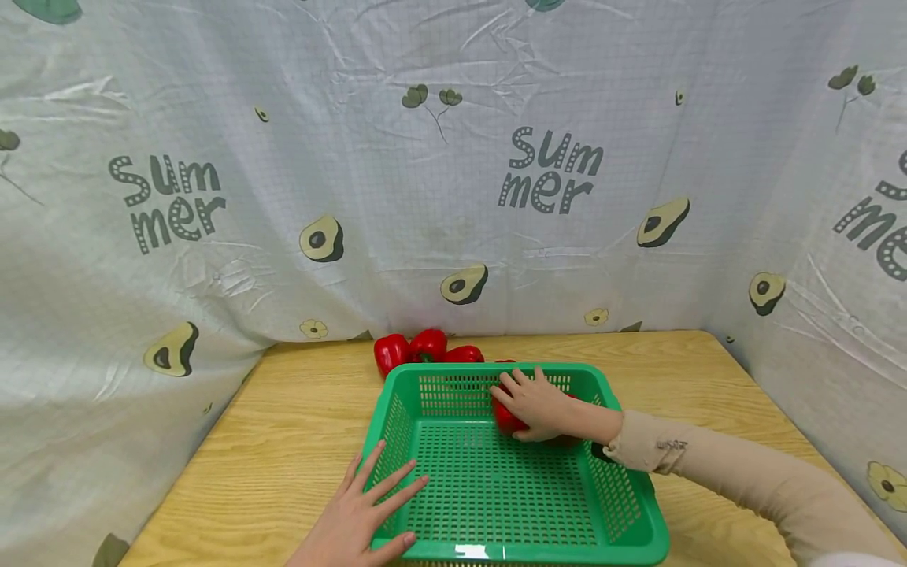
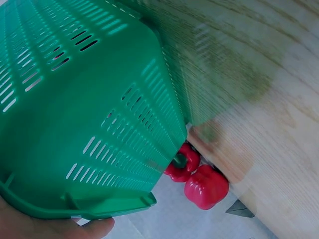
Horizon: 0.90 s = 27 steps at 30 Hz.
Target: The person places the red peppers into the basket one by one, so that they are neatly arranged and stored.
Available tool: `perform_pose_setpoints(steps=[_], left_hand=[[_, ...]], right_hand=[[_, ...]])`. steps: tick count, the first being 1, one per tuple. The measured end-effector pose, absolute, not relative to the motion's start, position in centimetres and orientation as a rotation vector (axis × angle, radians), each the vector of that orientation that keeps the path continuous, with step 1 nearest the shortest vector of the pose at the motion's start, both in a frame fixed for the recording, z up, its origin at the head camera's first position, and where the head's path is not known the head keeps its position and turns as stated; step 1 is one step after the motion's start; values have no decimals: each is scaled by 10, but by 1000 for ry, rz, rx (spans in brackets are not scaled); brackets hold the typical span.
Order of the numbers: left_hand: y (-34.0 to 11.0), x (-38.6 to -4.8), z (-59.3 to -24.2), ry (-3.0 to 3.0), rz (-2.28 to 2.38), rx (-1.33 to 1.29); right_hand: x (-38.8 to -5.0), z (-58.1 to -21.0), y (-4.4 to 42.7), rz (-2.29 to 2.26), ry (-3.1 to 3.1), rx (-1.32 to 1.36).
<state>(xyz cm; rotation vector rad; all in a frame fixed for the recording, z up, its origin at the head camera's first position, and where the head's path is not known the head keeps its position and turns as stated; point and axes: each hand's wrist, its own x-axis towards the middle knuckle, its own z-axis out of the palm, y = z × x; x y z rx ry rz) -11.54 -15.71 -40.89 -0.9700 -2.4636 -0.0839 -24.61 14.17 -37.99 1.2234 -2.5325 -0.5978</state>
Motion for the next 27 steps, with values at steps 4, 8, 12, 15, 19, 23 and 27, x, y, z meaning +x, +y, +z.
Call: perform_pose_setpoints(steps=[4,8,12,15,19,23,27], left_hand=[[-157,-116,-409,-2474,-96,-967],[-157,-116,-409,-2490,-102,-965],[-158,-116,-410,-2485,-95,-971],[-158,-116,-410,-2470,-91,-974],[-158,-116,-410,-2467,-85,-970],[-158,-116,-410,-2460,-92,-966],[-158,-116,-412,-2442,-102,-969]], right_hand=[[-247,-382,141,-610,-2514,1235],[-247,-383,140,-635,-2503,1240],[-248,-385,140,-648,-2521,1245],[-249,-385,139,-656,-2536,1247],[-250,-387,139,-689,-2539,1237],[-251,-389,139,-710,-2539,1228],[-252,-388,138,-712,-2555,1225]])
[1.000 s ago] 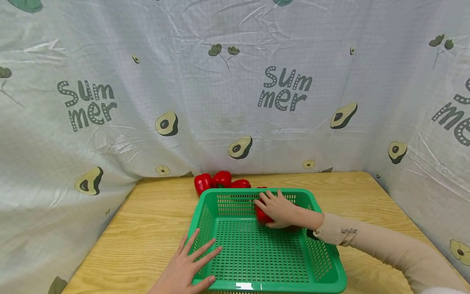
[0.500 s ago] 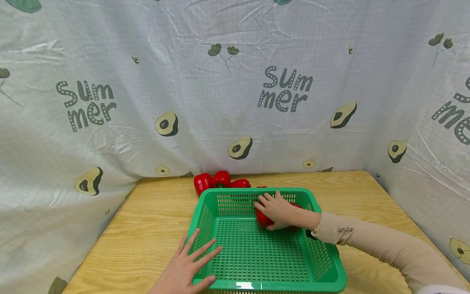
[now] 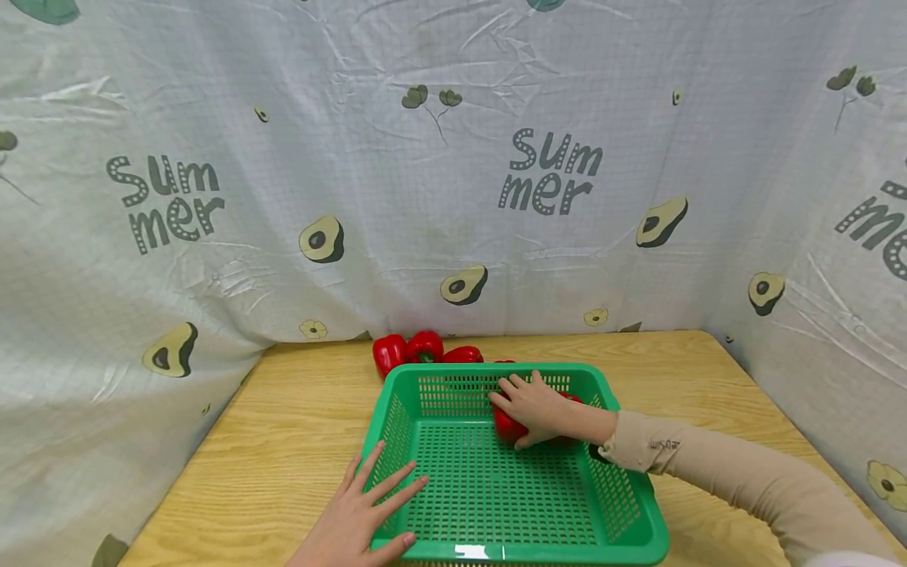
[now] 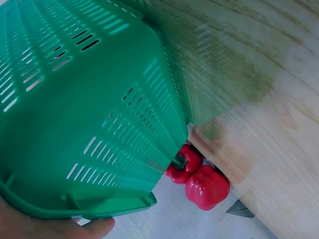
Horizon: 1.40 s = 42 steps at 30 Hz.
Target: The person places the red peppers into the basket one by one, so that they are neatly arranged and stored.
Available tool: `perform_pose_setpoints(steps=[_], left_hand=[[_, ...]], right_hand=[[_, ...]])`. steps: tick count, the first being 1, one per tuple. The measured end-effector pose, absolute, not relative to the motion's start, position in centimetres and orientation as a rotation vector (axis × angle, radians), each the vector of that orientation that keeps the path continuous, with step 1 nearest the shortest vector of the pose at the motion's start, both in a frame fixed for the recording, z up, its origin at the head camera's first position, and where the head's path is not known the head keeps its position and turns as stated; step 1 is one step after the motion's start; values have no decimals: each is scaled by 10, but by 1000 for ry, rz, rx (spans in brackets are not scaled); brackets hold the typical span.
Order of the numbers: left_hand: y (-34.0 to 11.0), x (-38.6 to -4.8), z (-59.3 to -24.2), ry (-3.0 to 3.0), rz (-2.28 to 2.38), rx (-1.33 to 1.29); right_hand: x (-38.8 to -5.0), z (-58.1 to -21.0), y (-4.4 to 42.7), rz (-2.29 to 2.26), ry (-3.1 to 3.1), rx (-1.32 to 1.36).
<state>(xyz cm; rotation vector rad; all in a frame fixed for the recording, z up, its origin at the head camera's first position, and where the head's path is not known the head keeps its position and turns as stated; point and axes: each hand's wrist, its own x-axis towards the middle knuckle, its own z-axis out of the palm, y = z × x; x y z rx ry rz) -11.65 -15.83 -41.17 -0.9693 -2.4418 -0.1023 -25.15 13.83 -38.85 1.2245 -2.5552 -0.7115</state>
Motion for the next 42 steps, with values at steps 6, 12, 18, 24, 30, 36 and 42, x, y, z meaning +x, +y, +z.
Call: perform_pose_setpoints(steps=[6,12,18,24,30,36,42], left_hand=[[-159,-117,-411,-2425,-99,-976],[-160,-117,-411,-2429,-99,-972],[-160,-116,-411,-2424,-92,-971],[-160,-116,-410,-2420,-92,-974],[-159,-115,-410,-2430,-91,-972],[-159,-115,-410,-2443,-92,-965],[-159,-116,-410,-2448,-78,-968]], right_hand=[[-252,-389,138,-732,-2540,1216],[-253,-386,137,-666,-2581,1240],[-254,-379,137,-637,-2636,1252],[-250,-364,138,-588,-2639,1254],[-247,-346,142,-465,-2662,1307],[-255,-341,150,-336,-2567,1407],[-271,-337,158,-115,-2480,1478]])
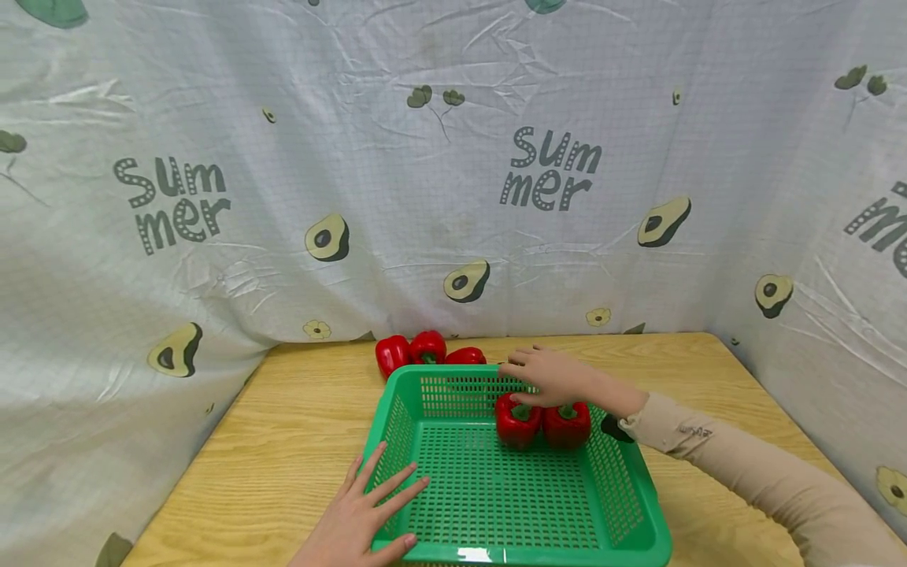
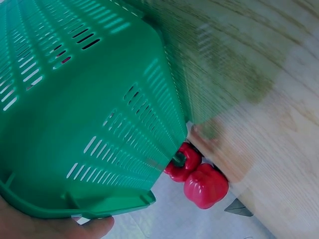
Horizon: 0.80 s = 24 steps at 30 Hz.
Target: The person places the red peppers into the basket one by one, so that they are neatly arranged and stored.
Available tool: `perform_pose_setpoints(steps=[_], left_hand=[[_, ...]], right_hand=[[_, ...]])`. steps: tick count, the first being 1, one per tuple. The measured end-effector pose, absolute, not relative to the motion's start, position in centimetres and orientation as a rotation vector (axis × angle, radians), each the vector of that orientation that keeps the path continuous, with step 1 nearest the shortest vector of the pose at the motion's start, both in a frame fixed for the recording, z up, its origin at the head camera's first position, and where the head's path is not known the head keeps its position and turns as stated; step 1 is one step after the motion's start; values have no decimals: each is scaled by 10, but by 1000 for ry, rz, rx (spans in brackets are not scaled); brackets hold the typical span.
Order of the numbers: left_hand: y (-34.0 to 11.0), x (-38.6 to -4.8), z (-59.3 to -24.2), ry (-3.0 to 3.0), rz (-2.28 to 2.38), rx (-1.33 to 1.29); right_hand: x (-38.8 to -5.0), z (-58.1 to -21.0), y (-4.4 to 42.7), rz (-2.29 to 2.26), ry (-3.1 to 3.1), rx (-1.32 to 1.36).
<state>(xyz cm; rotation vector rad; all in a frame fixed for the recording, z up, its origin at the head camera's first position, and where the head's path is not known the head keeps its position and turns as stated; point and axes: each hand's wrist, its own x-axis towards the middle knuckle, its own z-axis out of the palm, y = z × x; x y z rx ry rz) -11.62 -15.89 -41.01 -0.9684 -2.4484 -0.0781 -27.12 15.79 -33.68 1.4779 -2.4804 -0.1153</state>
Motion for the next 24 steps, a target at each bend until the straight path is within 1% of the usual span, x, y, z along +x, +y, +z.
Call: perform_pose_setpoints(steps=[4,12,18,24], left_hand=[[-159,-116,-410,-2459,-70,-976],[-159,-116,-409,-2463,-50,-968],[-157,-115,-407,-2477,-77,-954],[-155,-115,-407,-2484,-77,-947]], right_hand=[[-285,-334,164,-26,-2439,1442],[-314,-324,172,-102,-2488,1363],[-334,-322,172,-301,-2543,1320],[-347,-324,166,-485,-2605,1305]])
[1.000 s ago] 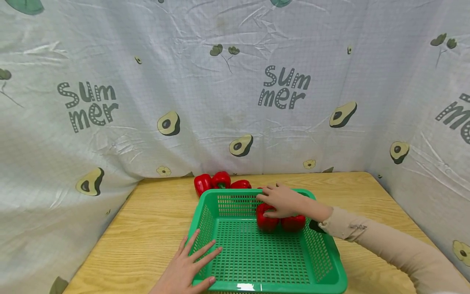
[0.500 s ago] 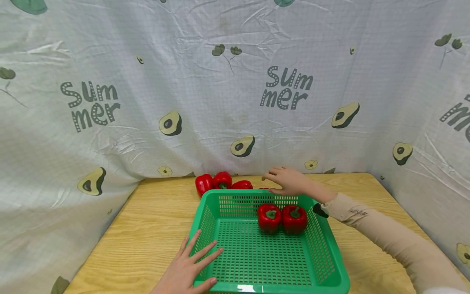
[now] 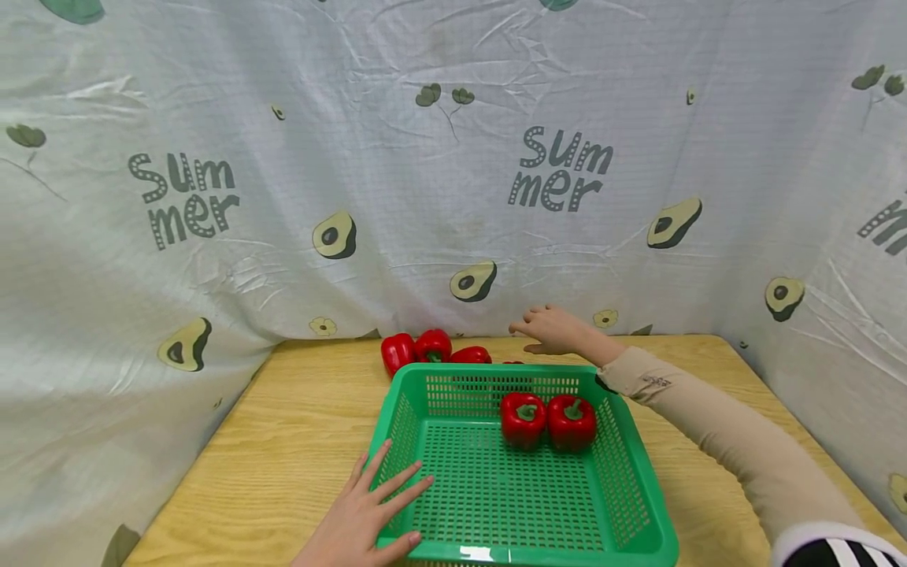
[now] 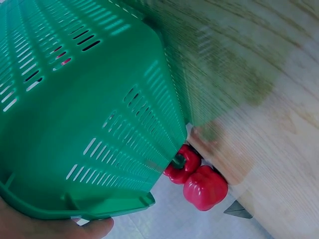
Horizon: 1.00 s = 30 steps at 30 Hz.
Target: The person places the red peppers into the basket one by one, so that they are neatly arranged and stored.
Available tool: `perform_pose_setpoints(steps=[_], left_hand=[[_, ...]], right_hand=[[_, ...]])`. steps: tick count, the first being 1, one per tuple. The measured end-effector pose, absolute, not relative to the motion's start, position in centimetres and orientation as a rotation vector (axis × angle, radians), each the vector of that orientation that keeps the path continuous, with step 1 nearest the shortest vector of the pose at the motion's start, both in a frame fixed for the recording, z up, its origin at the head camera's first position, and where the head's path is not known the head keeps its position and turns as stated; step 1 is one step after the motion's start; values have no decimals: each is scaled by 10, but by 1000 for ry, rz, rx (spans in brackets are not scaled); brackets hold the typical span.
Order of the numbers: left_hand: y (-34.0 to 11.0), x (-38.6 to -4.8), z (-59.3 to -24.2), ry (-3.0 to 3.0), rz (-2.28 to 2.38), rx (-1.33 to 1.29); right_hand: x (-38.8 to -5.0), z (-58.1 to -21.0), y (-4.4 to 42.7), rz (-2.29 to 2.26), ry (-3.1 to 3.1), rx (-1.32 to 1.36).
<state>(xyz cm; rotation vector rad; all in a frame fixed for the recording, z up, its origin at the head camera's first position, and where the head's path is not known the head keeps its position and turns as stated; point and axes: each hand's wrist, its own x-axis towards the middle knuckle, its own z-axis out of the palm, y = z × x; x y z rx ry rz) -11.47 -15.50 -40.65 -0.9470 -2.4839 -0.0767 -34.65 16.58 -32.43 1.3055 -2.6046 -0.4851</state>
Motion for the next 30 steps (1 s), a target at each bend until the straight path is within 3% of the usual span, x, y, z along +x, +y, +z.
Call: perform_pose_setpoints(steps=[13,30], left_hand=[[-154,-114,-405,-2522,-113,-943],[-158,-114,-409,-2495,-125,-947]], right_hand=[[-360,-347,159,-958,-2264,1439],[-360,-357,150,-984,-2505,1477]])
